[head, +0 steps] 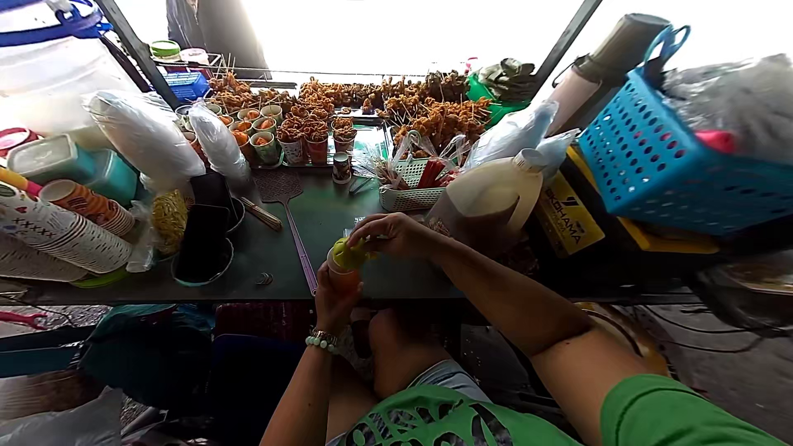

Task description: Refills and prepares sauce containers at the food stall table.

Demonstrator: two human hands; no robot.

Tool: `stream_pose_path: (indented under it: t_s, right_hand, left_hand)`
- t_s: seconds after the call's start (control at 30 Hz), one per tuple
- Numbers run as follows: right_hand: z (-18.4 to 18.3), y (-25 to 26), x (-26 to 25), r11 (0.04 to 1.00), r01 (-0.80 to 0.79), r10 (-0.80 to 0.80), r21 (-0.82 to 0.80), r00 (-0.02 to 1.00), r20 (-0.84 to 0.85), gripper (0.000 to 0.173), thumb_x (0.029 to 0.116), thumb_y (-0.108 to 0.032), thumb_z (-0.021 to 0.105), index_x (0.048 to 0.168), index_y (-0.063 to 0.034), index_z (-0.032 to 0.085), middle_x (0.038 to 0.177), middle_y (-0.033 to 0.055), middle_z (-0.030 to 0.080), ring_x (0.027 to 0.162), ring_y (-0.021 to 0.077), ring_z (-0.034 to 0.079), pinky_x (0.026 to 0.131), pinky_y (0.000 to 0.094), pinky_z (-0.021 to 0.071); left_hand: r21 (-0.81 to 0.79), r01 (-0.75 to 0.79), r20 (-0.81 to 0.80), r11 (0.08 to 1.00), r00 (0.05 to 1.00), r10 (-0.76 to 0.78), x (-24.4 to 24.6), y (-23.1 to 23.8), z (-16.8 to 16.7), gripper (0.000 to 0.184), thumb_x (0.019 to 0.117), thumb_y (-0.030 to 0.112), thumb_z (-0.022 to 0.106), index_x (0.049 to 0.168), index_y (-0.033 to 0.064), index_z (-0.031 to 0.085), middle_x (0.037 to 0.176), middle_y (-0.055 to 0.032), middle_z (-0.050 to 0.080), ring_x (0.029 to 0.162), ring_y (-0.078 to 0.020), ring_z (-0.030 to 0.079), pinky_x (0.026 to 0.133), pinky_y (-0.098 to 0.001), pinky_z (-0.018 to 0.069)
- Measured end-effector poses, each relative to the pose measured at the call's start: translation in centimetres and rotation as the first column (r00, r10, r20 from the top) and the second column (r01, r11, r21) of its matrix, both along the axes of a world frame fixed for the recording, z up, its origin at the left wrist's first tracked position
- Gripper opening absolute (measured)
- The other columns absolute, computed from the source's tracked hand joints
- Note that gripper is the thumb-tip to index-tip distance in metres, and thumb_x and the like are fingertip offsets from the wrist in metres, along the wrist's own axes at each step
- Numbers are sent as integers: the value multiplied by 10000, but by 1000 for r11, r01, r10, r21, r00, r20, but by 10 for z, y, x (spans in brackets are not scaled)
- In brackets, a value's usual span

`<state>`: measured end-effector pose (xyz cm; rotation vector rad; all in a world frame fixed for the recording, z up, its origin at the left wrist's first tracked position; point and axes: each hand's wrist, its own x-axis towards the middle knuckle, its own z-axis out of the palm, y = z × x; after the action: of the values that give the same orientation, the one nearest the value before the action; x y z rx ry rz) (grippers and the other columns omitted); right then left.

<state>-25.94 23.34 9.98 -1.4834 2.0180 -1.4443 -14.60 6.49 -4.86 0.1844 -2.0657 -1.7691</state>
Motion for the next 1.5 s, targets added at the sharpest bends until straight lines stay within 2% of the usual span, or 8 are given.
stream_pose_path:
  t_s: [0.17,0.3,0.47,0.67,0.87,1.2,1.3,1.5]
  right_hand:
    - [10,-18,2,984,-80,126,161,944,-304,331,850,-127,771,1143,18,718,1225,168,670,1065,210,663,879,325,570]
    - [19,-26,6,964,9,103,266,910,-402,278,839,-65,812,1096,8,734,1163,165,714,1117,270,671,965,378,545]
    - [33,-39,2,933,-41,195,357,891,-409,300,772,57,827,1055,22,735,1019,165,739,964,276,711,884,395,572]
    - [49,-52,-6,848,-108,324,519,881,-345,399,744,120,821,1114,-18,765,1043,140,758,965,267,714,913,406,555]
    - [38,-50,-8,824,-163,371,543,880,-297,515,740,-36,897,1212,15,699,1214,193,679,1134,317,645,994,435,514]
    - [52,-60,-15,743,-290,528,603,808,-262,463,706,160,820,1134,6,735,1151,170,722,1027,285,701,903,405,565]
    - [56,-62,-9,724,-225,502,652,820,-274,467,720,109,848,1160,-4,740,1226,208,641,1043,300,660,890,391,560]
    - [54,-67,0,671,-37,442,741,822,-359,446,825,-210,869,1167,32,717,1078,163,654,942,252,650,823,376,538]
  left_hand:
    - [-54,11,34,998,999,-9,1,-4,2,901,698,129,870,1413,-141,393,1284,-265,601,1165,-203,635,1012,-322,516]
    - [-12,15,41,1000,999,-14,-2,-2,2,906,680,83,858,1415,-138,377,1284,-260,590,1164,-186,628,1003,-291,515]
    - [66,-8,40,998,999,6,-4,5,0,947,648,27,851,1432,-125,342,1288,-244,573,1163,-161,618,992,-260,515]
    - [56,6,45,998,999,-9,-4,2,-2,947,636,28,857,1423,-125,354,1291,-247,574,1172,-175,614,998,-277,513]
    - [43,29,-9,999,1000,-28,-4,4,-5,932,639,21,854,1411,-155,363,1276,-263,587,1160,-174,626,1000,-278,516]
    - [4,33,63,999,997,-34,-3,4,4,935,643,44,866,1409,-165,371,1286,-273,593,1179,-204,624,1022,-305,505]
    - [22,37,48,999,998,-38,-4,3,1,930,645,50,863,1406,-168,374,1273,-273,600,1167,-196,632,1017,-295,510]
    - [91,47,65,995,996,-53,-5,5,-3,907,663,31,848,1409,-141,361,1248,-253,606,1143,-185,641,1000,-297,524]
